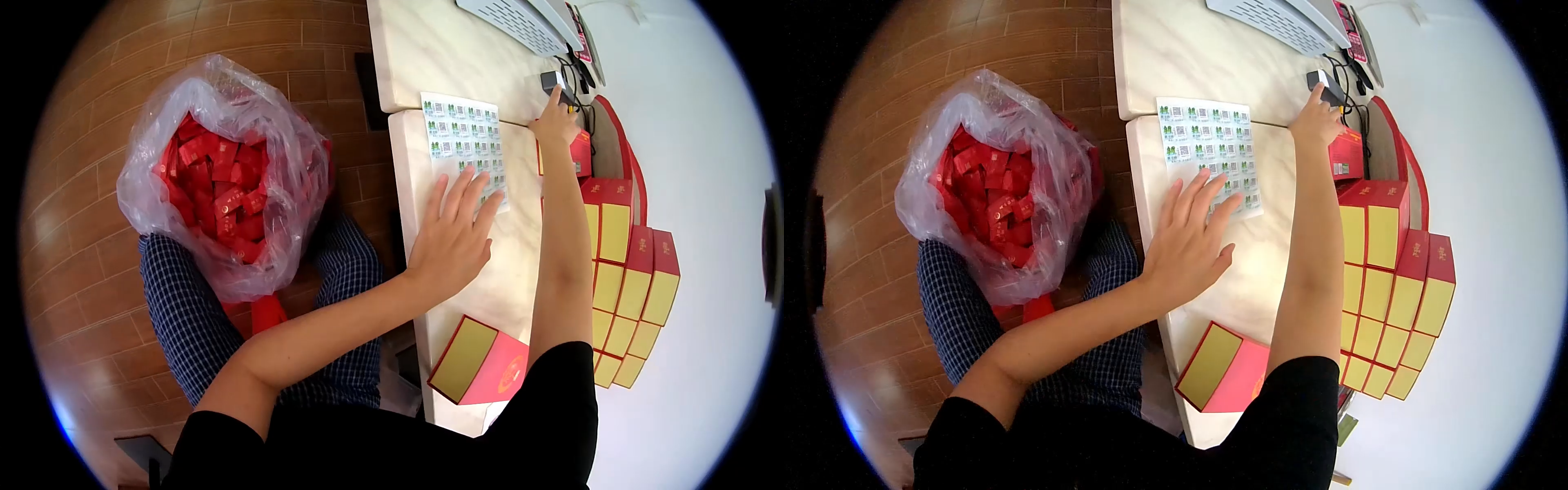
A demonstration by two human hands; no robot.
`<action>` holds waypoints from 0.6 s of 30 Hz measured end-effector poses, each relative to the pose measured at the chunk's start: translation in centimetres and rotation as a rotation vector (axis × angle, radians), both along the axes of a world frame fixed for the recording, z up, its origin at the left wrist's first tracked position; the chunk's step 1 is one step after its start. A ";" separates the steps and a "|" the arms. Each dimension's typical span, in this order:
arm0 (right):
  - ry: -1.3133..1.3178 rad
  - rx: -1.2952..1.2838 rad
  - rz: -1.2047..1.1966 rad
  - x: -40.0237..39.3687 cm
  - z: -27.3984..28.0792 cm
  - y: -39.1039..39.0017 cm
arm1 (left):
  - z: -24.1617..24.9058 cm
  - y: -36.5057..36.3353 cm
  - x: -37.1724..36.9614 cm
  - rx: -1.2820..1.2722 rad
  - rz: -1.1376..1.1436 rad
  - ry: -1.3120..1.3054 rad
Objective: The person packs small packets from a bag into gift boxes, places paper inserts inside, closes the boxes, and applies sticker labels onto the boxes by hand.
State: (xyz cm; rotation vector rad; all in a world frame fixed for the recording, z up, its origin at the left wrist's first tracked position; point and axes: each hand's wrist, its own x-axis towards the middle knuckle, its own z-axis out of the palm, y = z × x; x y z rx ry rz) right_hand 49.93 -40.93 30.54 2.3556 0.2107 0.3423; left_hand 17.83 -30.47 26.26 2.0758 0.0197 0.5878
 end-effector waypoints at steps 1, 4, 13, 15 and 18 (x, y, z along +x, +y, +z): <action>-0.017 0.033 0.024 0.6 -0.4 -0.4 | -0.1 0.0 0.1 0.005 0.005 -0.004; -0.030 0.121 0.062 0.8 -0.8 -0.8 | -0.1 -0.1 0.1 -0.011 0.011 -0.012; 0.210 0.158 0.125 0.8 0.8 -3.5 | -0.3 0.0 0.2 0.004 -0.006 0.002; 0.165 0.028 0.180 -0.9 1.1 -3.7 | -0.4 0.0 0.2 -0.007 -0.006 0.003; 0.066 -0.143 0.301 -1.9 0.9 -4.6 | -0.4 -0.2 0.2 -0.007 -0.008 0.003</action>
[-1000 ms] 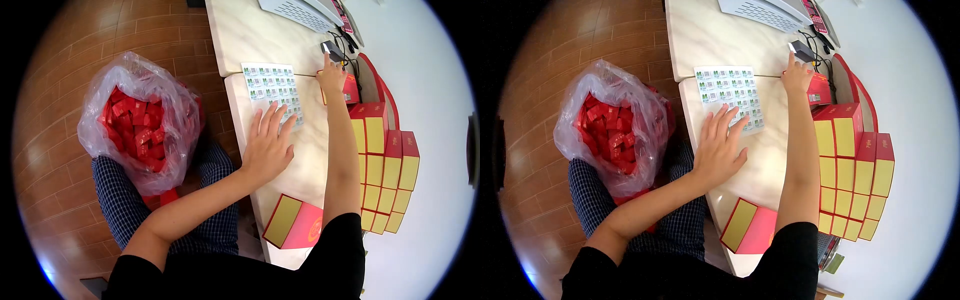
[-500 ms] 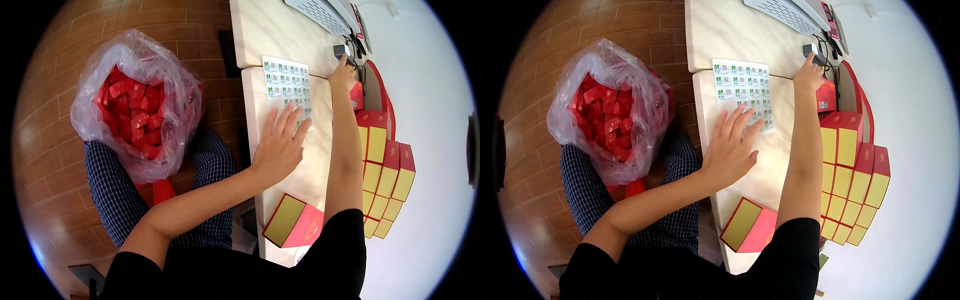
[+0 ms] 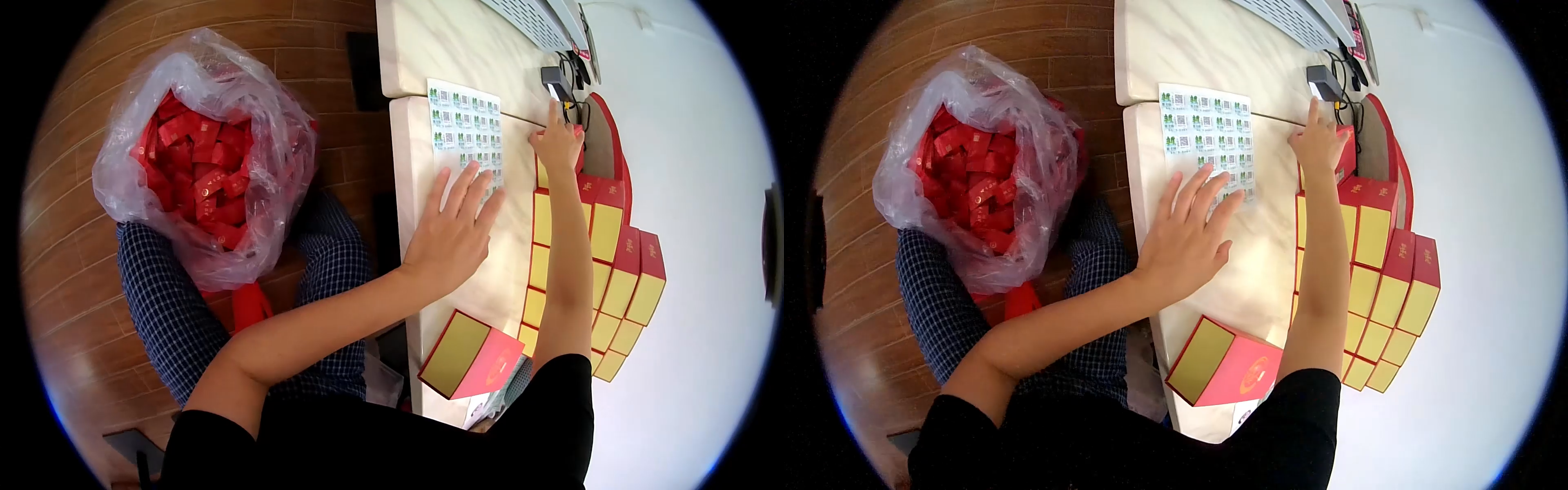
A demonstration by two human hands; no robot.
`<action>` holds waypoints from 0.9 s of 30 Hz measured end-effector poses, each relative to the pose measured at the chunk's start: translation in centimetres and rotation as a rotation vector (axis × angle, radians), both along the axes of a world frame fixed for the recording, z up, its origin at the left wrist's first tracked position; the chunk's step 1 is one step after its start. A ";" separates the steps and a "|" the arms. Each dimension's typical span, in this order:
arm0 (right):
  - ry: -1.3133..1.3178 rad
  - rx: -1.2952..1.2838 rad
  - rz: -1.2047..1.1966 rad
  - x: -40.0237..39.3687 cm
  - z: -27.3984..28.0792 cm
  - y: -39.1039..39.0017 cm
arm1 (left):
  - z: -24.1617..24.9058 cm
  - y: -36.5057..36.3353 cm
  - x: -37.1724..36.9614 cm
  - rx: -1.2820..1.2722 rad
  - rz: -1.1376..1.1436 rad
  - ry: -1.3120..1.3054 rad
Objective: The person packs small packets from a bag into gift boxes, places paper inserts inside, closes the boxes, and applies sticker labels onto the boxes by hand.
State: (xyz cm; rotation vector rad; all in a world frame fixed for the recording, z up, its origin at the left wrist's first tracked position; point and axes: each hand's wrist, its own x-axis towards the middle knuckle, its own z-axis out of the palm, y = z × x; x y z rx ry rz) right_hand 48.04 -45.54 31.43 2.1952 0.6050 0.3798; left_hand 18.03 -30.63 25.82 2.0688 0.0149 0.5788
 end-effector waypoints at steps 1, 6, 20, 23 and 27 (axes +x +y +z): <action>-0.028 -0.045 -0.019 -0.3 0.2 0.5 | 0.0 0.0 -0.1 0.014 0.006 0.004; -0.073 -0.134 -0.216 -1.5 1.0 3.6 | -0.1 0.1 0.0 0.032 0.018 0.002; -0.469 0.563 -0.409 0.2 5.7 -3.6 | -0.2 0.2 -0.1 0.042 0.026 -0.020; -0.474 0.735 -0.532 1.9 8.3 -6.2 | -0.2 0.1 -0.1 0.053 0.037 -0.022; -0.432 0.839 -0.557 3.0 11.3 -7.4 | -0.3 0.3 -0.1 0.053 0.032 -0.031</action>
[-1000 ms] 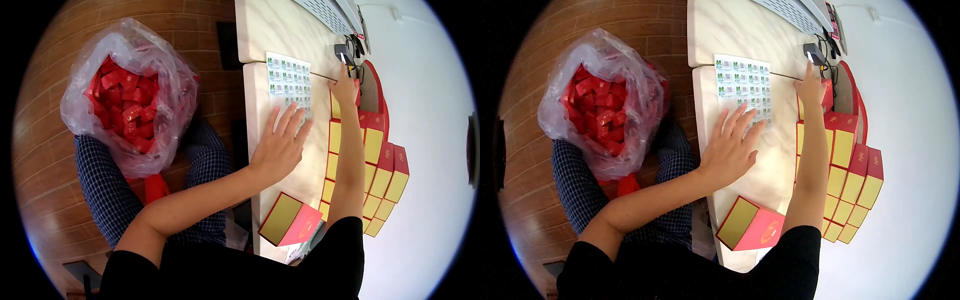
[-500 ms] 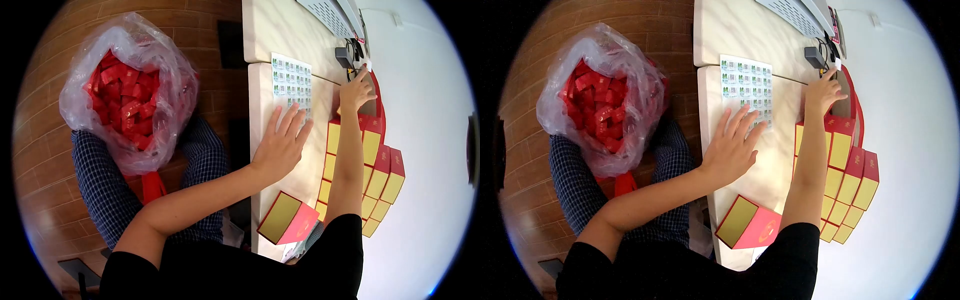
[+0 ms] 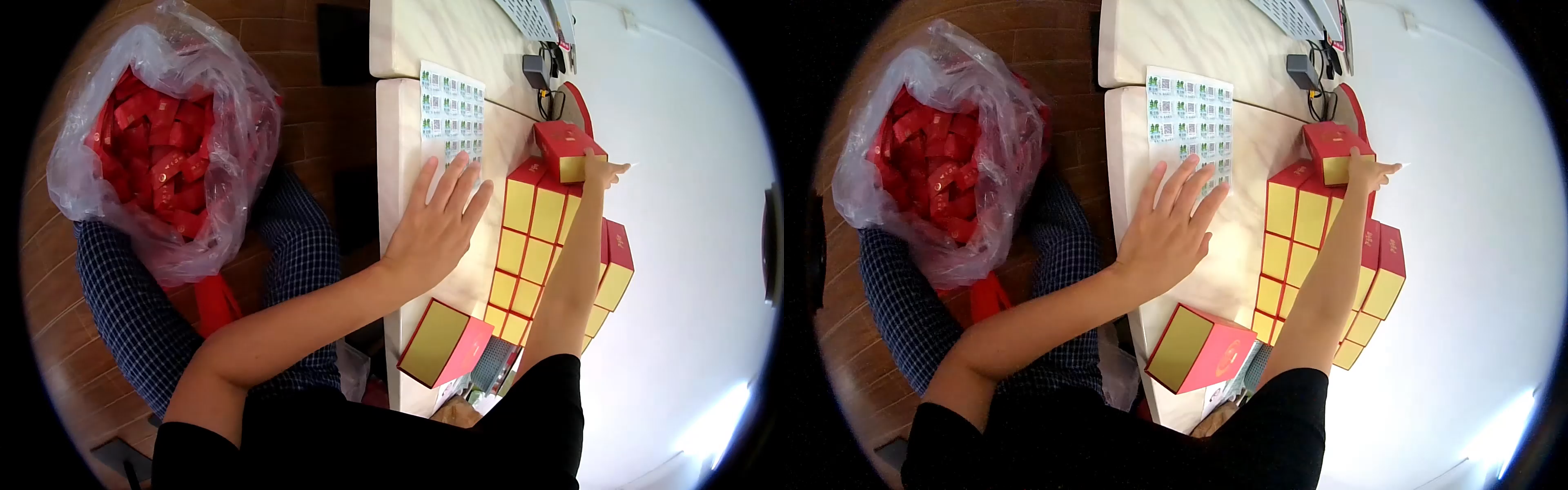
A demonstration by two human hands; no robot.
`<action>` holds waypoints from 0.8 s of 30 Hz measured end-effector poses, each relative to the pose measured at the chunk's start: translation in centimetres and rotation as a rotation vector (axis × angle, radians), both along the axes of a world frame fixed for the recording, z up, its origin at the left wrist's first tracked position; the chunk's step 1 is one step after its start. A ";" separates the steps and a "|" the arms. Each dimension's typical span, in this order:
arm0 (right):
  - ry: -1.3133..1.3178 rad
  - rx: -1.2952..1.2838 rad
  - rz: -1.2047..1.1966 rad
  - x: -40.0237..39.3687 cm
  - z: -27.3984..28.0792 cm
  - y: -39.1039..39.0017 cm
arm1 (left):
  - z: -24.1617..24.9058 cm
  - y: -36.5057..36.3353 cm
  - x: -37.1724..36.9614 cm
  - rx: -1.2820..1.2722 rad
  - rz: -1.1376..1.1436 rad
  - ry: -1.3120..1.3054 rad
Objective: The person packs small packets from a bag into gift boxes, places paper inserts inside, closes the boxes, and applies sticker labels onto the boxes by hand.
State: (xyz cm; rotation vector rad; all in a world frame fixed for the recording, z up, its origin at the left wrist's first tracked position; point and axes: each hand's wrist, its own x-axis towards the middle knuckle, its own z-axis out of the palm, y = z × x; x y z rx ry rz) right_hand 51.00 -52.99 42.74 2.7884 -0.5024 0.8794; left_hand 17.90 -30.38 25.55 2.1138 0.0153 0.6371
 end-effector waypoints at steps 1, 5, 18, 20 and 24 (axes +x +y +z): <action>0.010 -0.022 0.053 0.1 0.4 0.2 | 0.0 0.0 0.0 -0.004 -0.004 -0.003; 0.119 -0.223 0.102 -0.6 0.9 3.5 | 0.1 0.0 0.0 -0.002 -0.013 0.002; 0.131 -0.922 0.326 -2.6 -13.5 15.0 | 0.3 0.2 0.2 -0.037 -0.035 0.018; 0.057 -0.907 0.386 -1.1 -14.6 13.7 | 0.2 -0.1 0.3 -0.037 -0.033 0.010; 0.096 -0.752 0.548 -2.9 -13.4 13.2 | 0.6 0.0 0.3 -0.085 -0.062 0.025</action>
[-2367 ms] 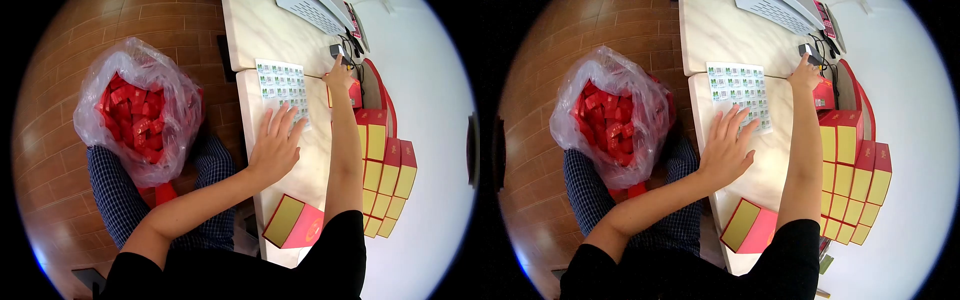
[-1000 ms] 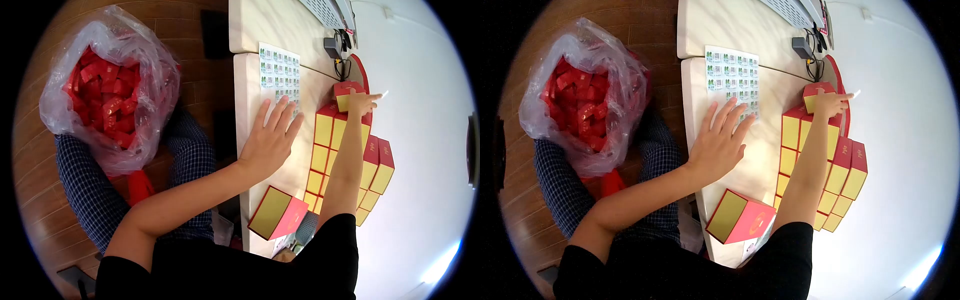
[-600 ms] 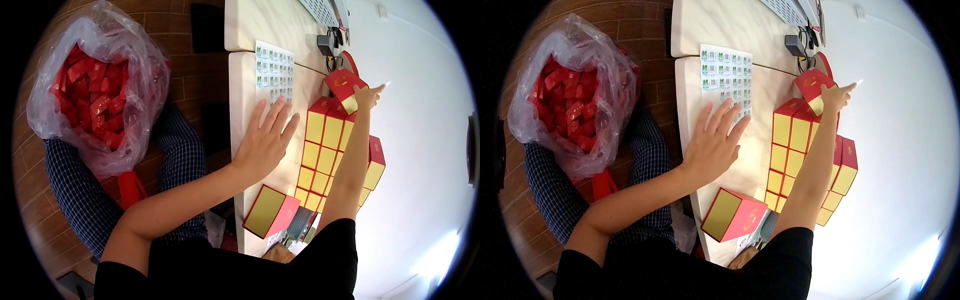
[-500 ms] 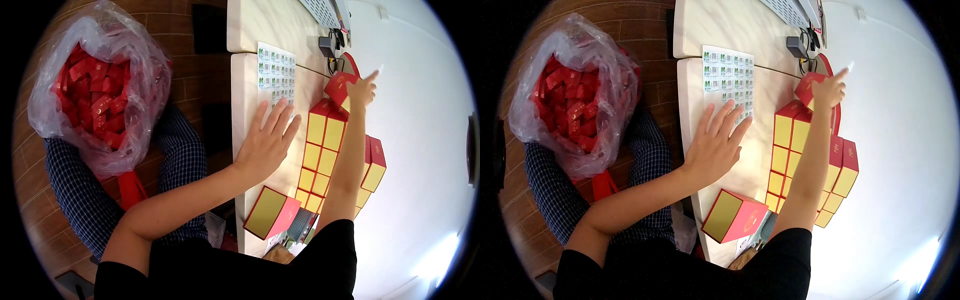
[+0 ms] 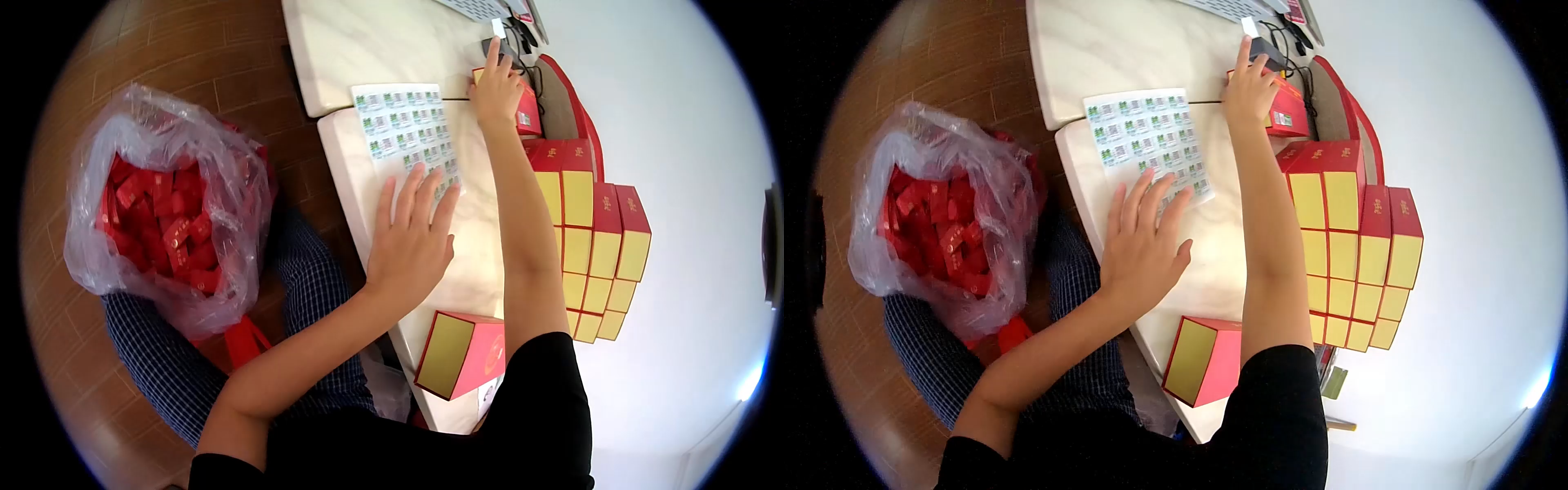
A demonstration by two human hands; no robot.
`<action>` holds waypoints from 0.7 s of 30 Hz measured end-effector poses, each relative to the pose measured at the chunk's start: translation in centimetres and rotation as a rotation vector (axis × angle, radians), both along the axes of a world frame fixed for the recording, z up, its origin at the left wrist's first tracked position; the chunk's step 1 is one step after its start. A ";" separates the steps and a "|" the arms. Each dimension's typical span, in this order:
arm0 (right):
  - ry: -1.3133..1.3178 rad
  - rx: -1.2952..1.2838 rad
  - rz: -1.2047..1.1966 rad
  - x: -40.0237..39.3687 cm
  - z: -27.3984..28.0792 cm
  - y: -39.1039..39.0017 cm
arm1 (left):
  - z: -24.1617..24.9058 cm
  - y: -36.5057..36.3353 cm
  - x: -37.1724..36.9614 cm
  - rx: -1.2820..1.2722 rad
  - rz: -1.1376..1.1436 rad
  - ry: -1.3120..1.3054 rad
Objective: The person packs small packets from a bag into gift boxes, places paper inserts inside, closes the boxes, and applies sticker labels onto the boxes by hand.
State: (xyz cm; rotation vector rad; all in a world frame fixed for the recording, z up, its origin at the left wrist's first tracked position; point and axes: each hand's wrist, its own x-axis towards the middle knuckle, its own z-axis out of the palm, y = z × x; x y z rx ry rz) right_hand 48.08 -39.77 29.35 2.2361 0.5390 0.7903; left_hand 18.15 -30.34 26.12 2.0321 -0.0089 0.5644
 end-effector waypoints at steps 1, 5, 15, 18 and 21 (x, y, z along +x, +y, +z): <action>0.065 0.074 0.059 -0.4 0.3 -0.2 | 0.1 0.1 0.0 -0.016 -0.009 0.016; 0.067 0.158 0.341 -0.4 0.2 -2.5 | 0.5 0.2 -0.1 -0.007 -0.014 0.027; 0.083 0.689 0.611 -9.7 3.6 -1.6 | 0.7 -0.2 -0.1 0.083 0.048 -0.002; 0.180 0.826 0.687 -16.8 6.4 -2.7 | 0.8 -0.4 -0.2 0.110 0.055 -0.037; 0.183 0.832 0.642 -23.7 8.1 -6.0 | 0.4 -0.5 -0.3 0.149 0.082 -0.070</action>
